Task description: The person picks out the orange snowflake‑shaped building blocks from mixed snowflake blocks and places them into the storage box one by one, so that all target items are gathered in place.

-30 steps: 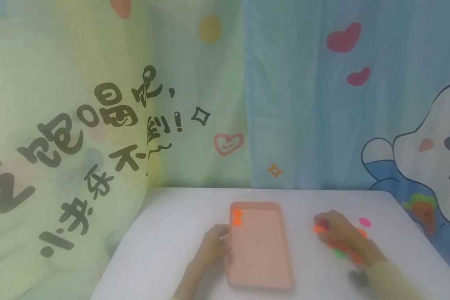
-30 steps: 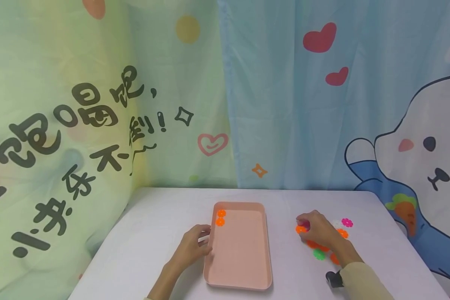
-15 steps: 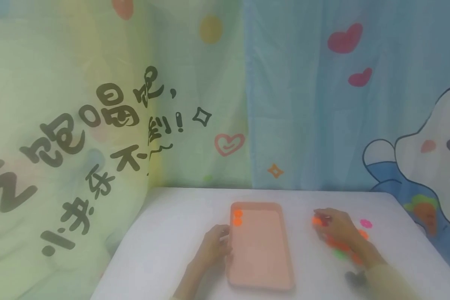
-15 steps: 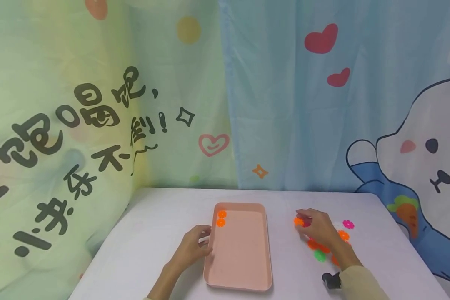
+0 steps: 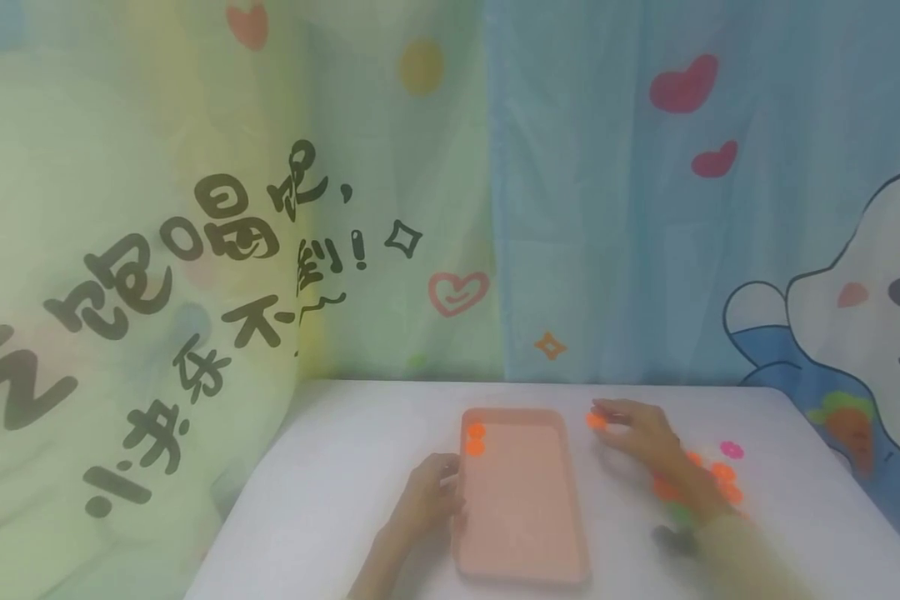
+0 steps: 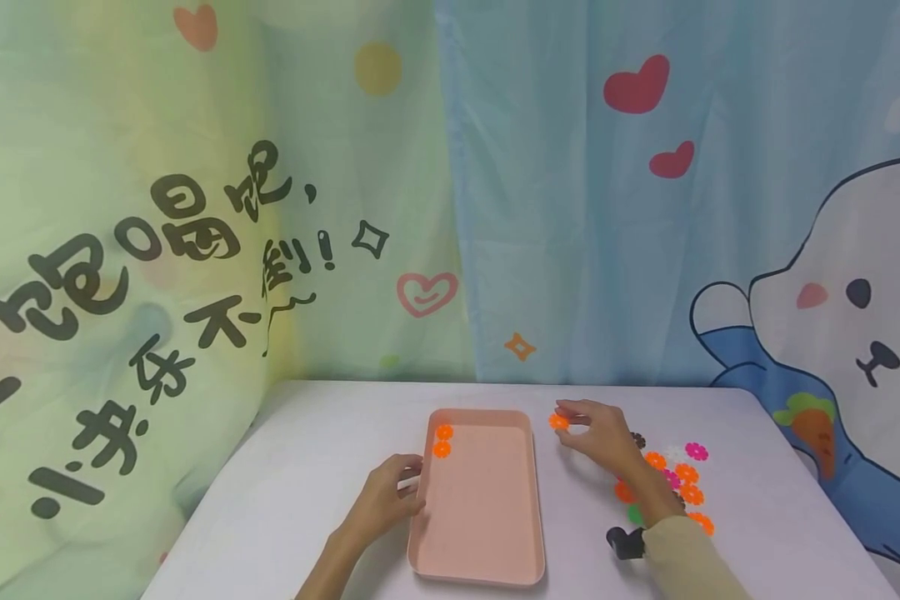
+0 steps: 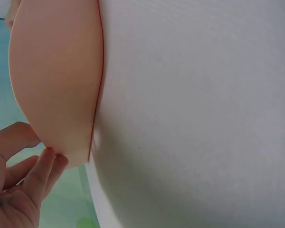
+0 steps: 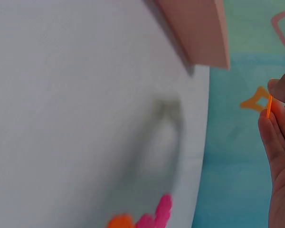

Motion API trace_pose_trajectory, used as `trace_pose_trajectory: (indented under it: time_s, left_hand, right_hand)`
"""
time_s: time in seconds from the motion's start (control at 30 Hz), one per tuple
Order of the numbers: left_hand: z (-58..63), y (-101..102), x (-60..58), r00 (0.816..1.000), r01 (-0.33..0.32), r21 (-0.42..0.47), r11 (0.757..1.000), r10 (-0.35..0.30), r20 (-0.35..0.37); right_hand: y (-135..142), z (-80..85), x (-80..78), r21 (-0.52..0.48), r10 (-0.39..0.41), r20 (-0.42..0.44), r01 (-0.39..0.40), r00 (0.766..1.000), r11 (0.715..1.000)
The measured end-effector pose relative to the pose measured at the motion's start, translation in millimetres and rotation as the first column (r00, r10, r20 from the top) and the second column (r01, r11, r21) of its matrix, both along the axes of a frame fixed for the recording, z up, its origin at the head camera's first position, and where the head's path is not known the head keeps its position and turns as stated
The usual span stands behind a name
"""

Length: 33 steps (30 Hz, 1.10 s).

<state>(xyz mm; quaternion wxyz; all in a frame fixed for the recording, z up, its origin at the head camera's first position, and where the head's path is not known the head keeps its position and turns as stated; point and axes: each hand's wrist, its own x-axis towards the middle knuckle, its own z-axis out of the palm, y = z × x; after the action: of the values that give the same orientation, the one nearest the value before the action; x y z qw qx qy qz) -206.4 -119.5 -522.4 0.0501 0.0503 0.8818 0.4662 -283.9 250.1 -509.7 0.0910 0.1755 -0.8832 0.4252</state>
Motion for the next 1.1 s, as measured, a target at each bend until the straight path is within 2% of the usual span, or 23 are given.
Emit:
trace_pose_trajectory:
  time_s: [0.13, 0.23, 0.3, 0.5, 0.53, 0.63, 0.67, 0.73, 0.83, 0.87, 0.9, 1.0, 1.1]
  left_hand:
    - [2.8, 0, 1.5, 1.000, 0.003, 0.011, 1.000, -0.003, -0.004]
    - [1.9, 1, 0.9, 1.000, -0.013, -0.002, 1.000, 0.013, 0.012]
    - [0.0, 2, -0.1, 0.999, -0.028, -0.015, 0.999, 0.029, 0.026]
    - [-5.1, 3, -3.7, 0.998, -0.049, -0.051, 0.997, 0.052, 0.041]
    - [-5.9, 3, -4.3, 0.998, -0.050, -0.055, 0.997, 0.052, 0.038]
    - [-6.7, 2, -5.1, 0.998, -0.052, -0.067, 0.996, 0.055, 0.036]
    - [-6.1, 2, -4.7, 0.998, -0.054, -0.068, 0.996, 0.056, 0.037]
    - [-5.5, 2, -3.9, 0.998, -0.051, -0.059, 0.997, 0.053, 0.030]
    - [-4.6, 1, -3.0, 0.999, -0.043, -0.043, 0.998, 0.043, 0.018]
    - [-5.1, 1, -3.0, 0.999, -0.038, -0.040, 0.998, 0.039, 0.013]
    - [-5.6, 0, -3.1, 0.999, -0.033, -0.034, 0.999, 0.034, 0.009]
    - [-6.8, -1, -3.7, 1.000, -0.027, -0.037, 0.999, 0.027, 0.003]
    - [-8.1, -2, -4.4, 1.000, -0.009, -0.022, 1.000, 0.009, -0.019]
  right_hand:
    - [-23, 6.5, -7.2, -0.025, 0.018, -0.021, -0.019, 1.000, 1.000]
    - [-42, 9.5, -12.7, -0.071, 0.082, -0.063, -0.087, 0.995, 0.994]
    - [-53, 12.0, -14.2, -0.100, 0.113, -0.061, -0.119, 0.992, 0.988]
    - [-88, 14.6, -13.6, -0.263, 0.186, 0.040, -0.169, 0.982, 0.950]
    - [-94, 12.7, -14.4, -0.283, 0.200, 0.034, -0.183, 0.979, 0.942]
    - [-112, 8.9, -14.2, -0.306, 0.238, 0.032, -0.218, 0.971, 0.927]
    - [-117, 2.5, -16.7, -0.311, 0.243, 0.049, -0.217, 0.969, 0.925]
    - [-126, -10.6, -20.4, -0.341, 0.255, 0.139, -0.195, 0.957, 0.919]
    - [-137, -23.3, -18.2, -0.379, 0.259, 0.319, -0.128, 0.912, 0.916]
    - [-140, -29.8, -18.8, -0.369, 0.258, 0.344, -0.122, 0.903, 0.921]
    - [-143, -29.1, -14.9, -0.371, 0.273, 0.364, -0.130, 0.890, 0.919]
    - [-152, -25.3, -3.8, -0.353, 0.308, 0.350, -0.180, 0.885, 0.918]
    - [-160, -24.4, 1.6, -0.334, 0.336, 0.297, -0.233, 0.894, 0.913]
